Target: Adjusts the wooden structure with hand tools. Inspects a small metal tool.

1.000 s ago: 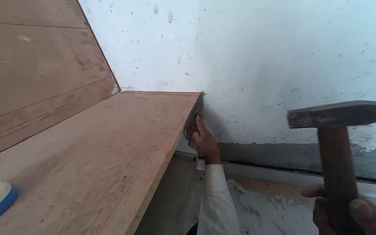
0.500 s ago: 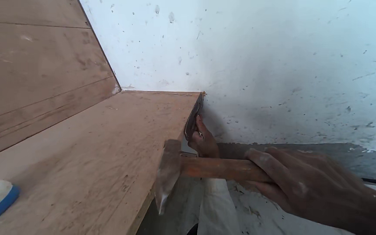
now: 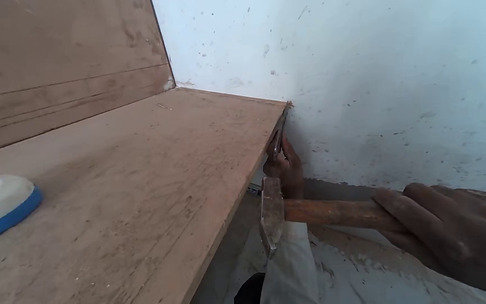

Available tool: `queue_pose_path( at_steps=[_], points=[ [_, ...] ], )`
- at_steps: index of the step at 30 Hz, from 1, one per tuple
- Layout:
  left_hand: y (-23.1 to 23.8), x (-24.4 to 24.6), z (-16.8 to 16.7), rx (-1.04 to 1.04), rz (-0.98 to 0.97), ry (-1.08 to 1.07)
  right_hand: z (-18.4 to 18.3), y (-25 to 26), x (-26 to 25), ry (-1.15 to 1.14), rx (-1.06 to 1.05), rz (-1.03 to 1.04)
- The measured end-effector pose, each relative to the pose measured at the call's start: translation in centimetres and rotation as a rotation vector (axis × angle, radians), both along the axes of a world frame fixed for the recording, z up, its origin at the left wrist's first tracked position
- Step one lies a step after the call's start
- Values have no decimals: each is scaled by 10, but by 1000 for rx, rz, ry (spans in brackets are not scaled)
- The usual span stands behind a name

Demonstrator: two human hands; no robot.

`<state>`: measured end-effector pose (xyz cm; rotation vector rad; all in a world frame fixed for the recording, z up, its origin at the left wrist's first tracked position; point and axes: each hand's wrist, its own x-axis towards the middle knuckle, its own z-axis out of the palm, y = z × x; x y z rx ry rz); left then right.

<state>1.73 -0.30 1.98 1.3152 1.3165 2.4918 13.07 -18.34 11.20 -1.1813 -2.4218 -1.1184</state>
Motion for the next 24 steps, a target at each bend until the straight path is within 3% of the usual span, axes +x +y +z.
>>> queue_pose_path(
  at_steps=[4, 7, 10, 13, 17, 20, 24],
  points=[
    [-6, 0, 8, -58, -81, -57, 15, 9, 4, -37, -3, -7],
    [1, 0, -6, -61, -220, -65, 25, 14, 6, -45, -24, -92],
    [5, -3, -6, 5, -101, 25, 31, 5, 2, -28, -28, -52],
    [-7, -6, 9, -97, -39, 23, 26, 4, 2, -33, 31, 49],
    [-24, -15, 22, -289, -240, 143, 27, 17, 1, -79, -2, -100],
    [-8, -4, 14, -81, -56, -12, 32, 12, -3, -54, 21, -43],
    [-9, -10, 11, -185, -42, 40, 29, 6, -11, -13, 63, 71]
  ],
)
